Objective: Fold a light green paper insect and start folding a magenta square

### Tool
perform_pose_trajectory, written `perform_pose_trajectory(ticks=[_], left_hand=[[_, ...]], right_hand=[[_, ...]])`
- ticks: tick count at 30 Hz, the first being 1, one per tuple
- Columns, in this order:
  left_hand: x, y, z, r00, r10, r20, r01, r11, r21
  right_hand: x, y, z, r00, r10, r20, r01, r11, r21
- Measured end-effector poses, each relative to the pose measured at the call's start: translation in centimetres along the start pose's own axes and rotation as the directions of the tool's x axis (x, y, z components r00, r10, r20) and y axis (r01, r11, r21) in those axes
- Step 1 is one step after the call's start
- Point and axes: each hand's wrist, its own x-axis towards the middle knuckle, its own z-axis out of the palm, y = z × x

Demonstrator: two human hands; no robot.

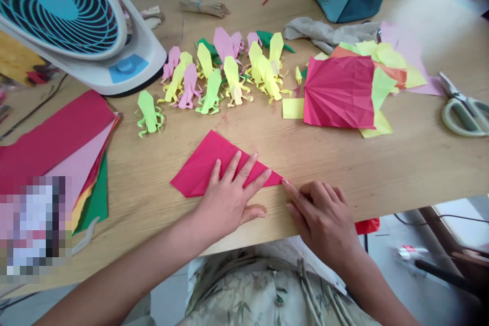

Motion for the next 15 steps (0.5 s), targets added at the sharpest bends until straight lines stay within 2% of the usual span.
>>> perform_pose_trajectory(ticks=[7, 15], left_hand=[[0.1, 0.3, -0.4, 1.000, 0.019, 0.024, -0.018, 0.999, -0.029], [0.4, 0.5, -1.2, 0.998, 0.034, 0.047, -0.032, 0.999, -0.030]], right_hand=[[0.1, 0.0, -0.2, 0.999, 0.005, 0.033, -0.004, 1.000, -0.024], [0.2, -0.1, -0.2, 1.000, -0.003, 0.017, 0.004, 0.998, -0.067]])
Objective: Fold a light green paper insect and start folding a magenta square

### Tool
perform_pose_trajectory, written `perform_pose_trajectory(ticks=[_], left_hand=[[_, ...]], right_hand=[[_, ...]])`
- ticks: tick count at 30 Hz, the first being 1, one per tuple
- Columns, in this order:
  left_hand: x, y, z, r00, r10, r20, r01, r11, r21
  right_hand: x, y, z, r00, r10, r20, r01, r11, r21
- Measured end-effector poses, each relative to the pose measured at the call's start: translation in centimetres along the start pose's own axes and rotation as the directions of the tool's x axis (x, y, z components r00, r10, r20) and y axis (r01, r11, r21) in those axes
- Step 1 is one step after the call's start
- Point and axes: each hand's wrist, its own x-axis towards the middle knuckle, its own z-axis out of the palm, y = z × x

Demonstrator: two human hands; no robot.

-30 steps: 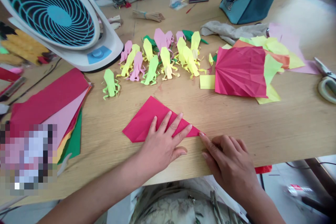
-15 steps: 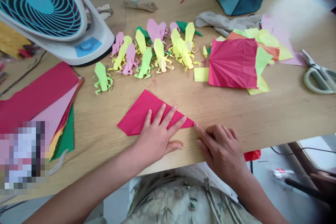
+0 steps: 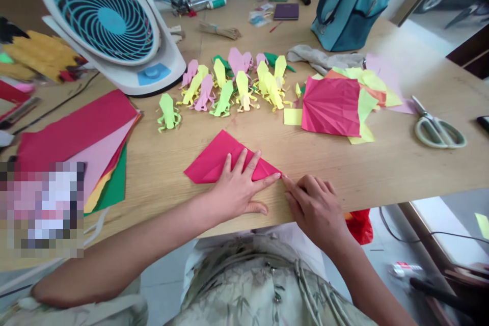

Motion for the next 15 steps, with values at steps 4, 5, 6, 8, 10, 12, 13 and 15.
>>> perform_pose_trajectory(ticks=[4, 5, 6, 8, 10, 12, 13, 15], left_hand=[[-0.05, -0.05, 0.17, 1.000, 0.004, -0.017, -0.005, 1.000, -0.024], [-0.06, -0.06, 0.26, 1.000, 0.005, -0.027, -0.006, 1.000, -0.031], [-0.07, -0.08, 0.35, 0.999, 0.007, -0.036, -0.008, 0.999, -0.036], [-0.06, -0.14, 0.52, 0.999, 0.010, -0.050, -0.013, 0.999, -0.043], [-0.05, -0.21, 0.67, 0.998, 0.017, -0.057, -0.020, 0.998, -0.055], [-0.07, -0.27, 0.74, 0.998, 0.021, -0.056, -0.025, 0.997, -0.074], [-0.10, -0.29, 0.75, 0.999, 0.020, -0.050, -0.024, 0.996, -0.082], [-0.16, -0.29, 0.75, 0.999, 0.017, -0.043, -0.021, 0.996, -0.092]], right_hand=[[-0.04, 0.04, -0.16, 1.000, -0.018, 0.005, 0.018, 0.998, -0.054], [-0.04, 0.04, -0.22, 1.000, -0.026, 0.006, 0.026, 0.997, -0.070], [-0.05, 0.03, -0.26, 0.999, -0.035, 0.005, 0.035, 0.996, -0.084], [-0.12, 0.05, -0.25, 0.999, -0.049, -0.003, 0.048, 0.993, -0.104], [-0.29, 0.15, -0.10, 0.998, -0.056, -0.012, 0.054, 0.993, -0.109], [-0.55, 0.34, 0.15, 0.998, -0.058, -0.020, 0.055, 0.993, -0.109], [-0.69, 0.45, 0.29, 0.998, -0.055, -0.028, 0.052, 0.993, -0.110], [-0.93, 0.63, 0.52, 0.998, -0.053, -0.042, 0.048, 0.992, -0.113]])
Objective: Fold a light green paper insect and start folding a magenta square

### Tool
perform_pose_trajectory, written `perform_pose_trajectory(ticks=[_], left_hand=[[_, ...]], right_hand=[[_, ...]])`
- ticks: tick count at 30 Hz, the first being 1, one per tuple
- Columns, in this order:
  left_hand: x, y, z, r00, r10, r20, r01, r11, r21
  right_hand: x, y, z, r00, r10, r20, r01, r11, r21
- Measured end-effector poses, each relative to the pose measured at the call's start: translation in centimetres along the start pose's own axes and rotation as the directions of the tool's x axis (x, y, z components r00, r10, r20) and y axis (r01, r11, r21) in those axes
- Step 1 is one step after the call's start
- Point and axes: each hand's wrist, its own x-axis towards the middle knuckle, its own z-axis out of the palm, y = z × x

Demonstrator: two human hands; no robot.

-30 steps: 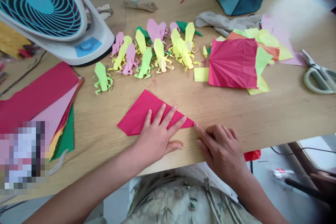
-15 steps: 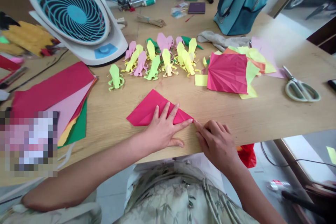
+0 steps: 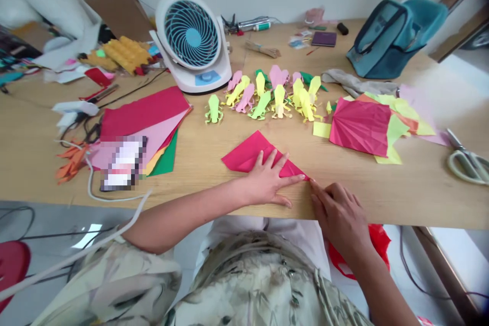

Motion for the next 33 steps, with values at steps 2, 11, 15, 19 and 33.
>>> perform_pose_trajectory(ticks=[2, 11, 15, 19, 33], left_hand=[[0.0, 0.0, 0.0, 1.000, 0.001, -0.006, -0.001, 1.000, 0.001], [0.2, 0.1, 0.0, 0.999, -0.003, -0.033, 0.004, 0.999, 0.038], [0.2, 0.1, -0.1, 1.000, 0.007, -0.029, -0.006, 0.999, 0.038], [0.1, -0.1, 0.2, 0.999, 0.008, -0.042, -0.007, 1.000, 0.027], [0.0, -0.3, 0.4, 0.996, 0.026, -0.082, -0.025, 1.000, 0.015]], right_hand=[[-0.2, 0.0, 0.1, 1.000, 0.009, -0.005, -0.009, 1.000, -0.003], [0.6, -1.1, -1.8, 0.994, 0.074, 0.078, -0.077, 0.996, 0.038], [2.3, -1.8, -1.7, 0.994, 0.096, -0.052, -0.077, 0.955, 0.287], [4.2, -1.7, -0.3, 0.996, 0.072, -0.046, -0.041, 0.874, 0.485], [6.0, -0.7, 0.1, 0.973, -0.190, 0.134, 0.117, 0.897, 0.426]])
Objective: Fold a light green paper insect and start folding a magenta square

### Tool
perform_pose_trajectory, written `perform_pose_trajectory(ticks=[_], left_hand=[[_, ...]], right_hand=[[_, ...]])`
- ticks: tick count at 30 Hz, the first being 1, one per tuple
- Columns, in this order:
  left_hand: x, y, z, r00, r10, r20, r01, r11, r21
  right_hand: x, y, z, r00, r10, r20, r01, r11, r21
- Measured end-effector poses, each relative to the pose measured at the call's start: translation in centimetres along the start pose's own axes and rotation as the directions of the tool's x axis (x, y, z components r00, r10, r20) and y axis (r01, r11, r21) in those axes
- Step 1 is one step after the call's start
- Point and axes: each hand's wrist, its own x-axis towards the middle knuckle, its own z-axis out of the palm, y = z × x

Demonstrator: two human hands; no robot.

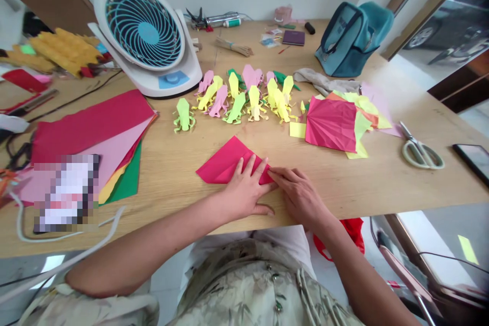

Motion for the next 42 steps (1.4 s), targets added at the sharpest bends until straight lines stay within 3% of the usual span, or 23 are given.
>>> perform_pose_trajectory(ticks=[9, 13, 17, 20, 23, 25, 29, 33, 42], left_hand=[[-0.1, 0.0, -0.6, 0.999, -0.011, 0.040, 0.014, 0.998, -0.060], [-0.1, 0.0, -0.4, 0.998, -0.017, 0.061, 0.022, 0.997, -0.070], [-0.2, 0.0, -0.4, 0.999, -0.008, 0.036, 0.011, 0.998, -0.067], [0.0, 0.0, -0.7, 0.999, -0.007, 0.044, 0.009, 0.998, -0.054], [0.2, 0.2, -1.1, 0.997, -0.011, 0.071, 0.014, 0.998, -0.054], [0.2, 0.2, -1.2, 0.997, -0.014, 0.072, 0.019, 0.998, -0.061], [0.2, 0.2, -0.8, 0.998, -0.013, 0.056, 0.018, 0.996, -0.083], [0.1, 0.1, -0.5, 0.999, -0.004, 0.037, 0.008, 0.994, -0.109], [-0.4, -0.2, -0.1, 1.000, -0.005, -0.031, -0.001, 0.986, -0.169]], right_hand=[[1.2, 0.4, -0.6, 0.999, -0.044, 0.032, 0.045, 0.999, -0.020], [1.1, 1.2, -0.5, 0.999, -0.020, 0.040, 0.016, 0.996, 0.086], [0.3, 2.4, -0.7, 0.989, 0.148, -0.030, -0.122, 0.903, 0.411], [-0.3, 2.5, -1.1, 0.943, 0.298, -0.149, -0.182, 0.836, 0.518], [-0.3, 1.7, -1.2, 0.913, 0.322, -0.249, -0.159, 0.846, 0.508], [0.1, 1.1, -1.0, 0.924, 0.284, -0.254, -0.129, 0.860, 0.493], [0.8, 0.5, -0.4, 0.979, 0.164, -0.123, -0.101, 0.907, 0.409], [1.5, 0.6, -0.6, 0.991, 0.134, -0.005, -0.124, 0.932, 0.340], [1.7, 1.1, 0.0, 0.997, 0.070, -0.033, -0.060, 0.969, 0.242]])
